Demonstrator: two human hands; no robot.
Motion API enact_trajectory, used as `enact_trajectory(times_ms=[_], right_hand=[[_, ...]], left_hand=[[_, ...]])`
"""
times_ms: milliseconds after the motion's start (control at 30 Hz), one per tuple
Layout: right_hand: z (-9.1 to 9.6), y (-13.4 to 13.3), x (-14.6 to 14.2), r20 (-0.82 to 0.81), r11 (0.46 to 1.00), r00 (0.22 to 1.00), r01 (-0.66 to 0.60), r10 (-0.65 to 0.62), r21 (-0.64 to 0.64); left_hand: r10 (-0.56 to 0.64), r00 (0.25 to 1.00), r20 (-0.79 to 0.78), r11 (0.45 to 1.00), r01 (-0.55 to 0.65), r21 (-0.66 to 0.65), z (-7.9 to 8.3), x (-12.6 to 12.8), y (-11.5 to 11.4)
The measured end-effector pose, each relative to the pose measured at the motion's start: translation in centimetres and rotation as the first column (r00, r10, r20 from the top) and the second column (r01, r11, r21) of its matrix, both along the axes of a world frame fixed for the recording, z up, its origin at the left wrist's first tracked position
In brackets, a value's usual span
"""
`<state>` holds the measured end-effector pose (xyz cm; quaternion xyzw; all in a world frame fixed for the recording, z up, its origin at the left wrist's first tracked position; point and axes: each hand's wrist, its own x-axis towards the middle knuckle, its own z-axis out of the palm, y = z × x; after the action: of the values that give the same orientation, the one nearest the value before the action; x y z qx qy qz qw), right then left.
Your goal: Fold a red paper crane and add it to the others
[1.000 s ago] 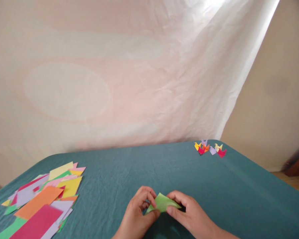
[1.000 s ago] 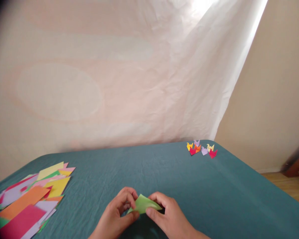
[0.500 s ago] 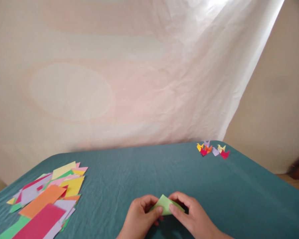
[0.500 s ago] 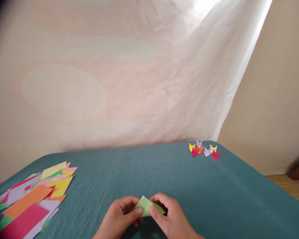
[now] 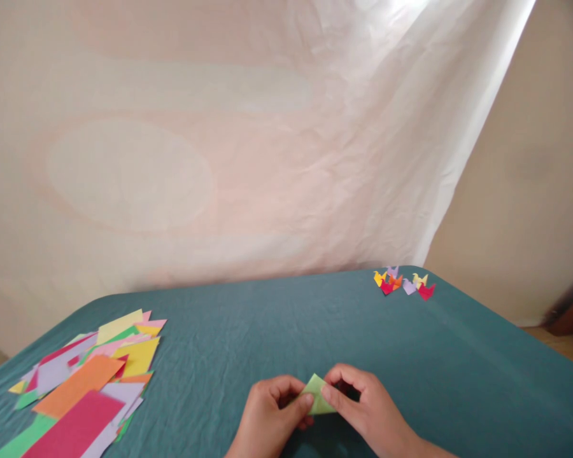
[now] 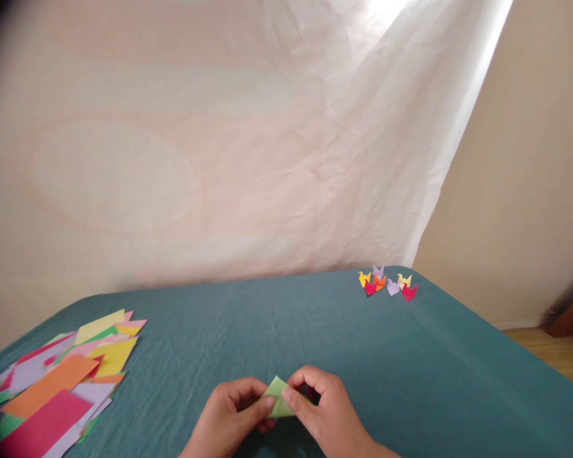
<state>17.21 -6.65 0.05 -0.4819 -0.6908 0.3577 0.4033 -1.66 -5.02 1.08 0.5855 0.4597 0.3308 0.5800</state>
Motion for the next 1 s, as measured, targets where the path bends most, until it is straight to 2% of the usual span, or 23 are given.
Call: enact_trajectory(times_ms=[167, 400, 633, 1000], right_hand=[[0.4, -0.1, 0.0, 0.000, 1.000, 1.000, 0.011, -0.011, 0.015], [-0.3, -0.1, 0.0, -0.003, 1.000, 1.000, 0.024, -0.024, 0.018], [0.0, -0.2, -0.3, 0.061, 0.998, 0.998, 0.030, -0.033, 0.053], [0.0, -0.2, -0.3, 0.095, 0.997, 0.995, 0.013, -0.020, 0.076]], left_hand=[[0.003, 1.000, -0.004, 1.000, -0.003, -0.006, 0.5, 0.2, -0.2], [-0.012, 1.000, -0.017, 1.000, 0.012, 0.006, -0.1, -0.1, -0.2], [0.035, 0.991, -0.132, 0.984, -0.011, 0.179, 0.8, -0.2, -0.3], [0.032, 0.997, -0.069, 0.995, -0.025, 0.101, -0.4, -0.3, 0.0]])
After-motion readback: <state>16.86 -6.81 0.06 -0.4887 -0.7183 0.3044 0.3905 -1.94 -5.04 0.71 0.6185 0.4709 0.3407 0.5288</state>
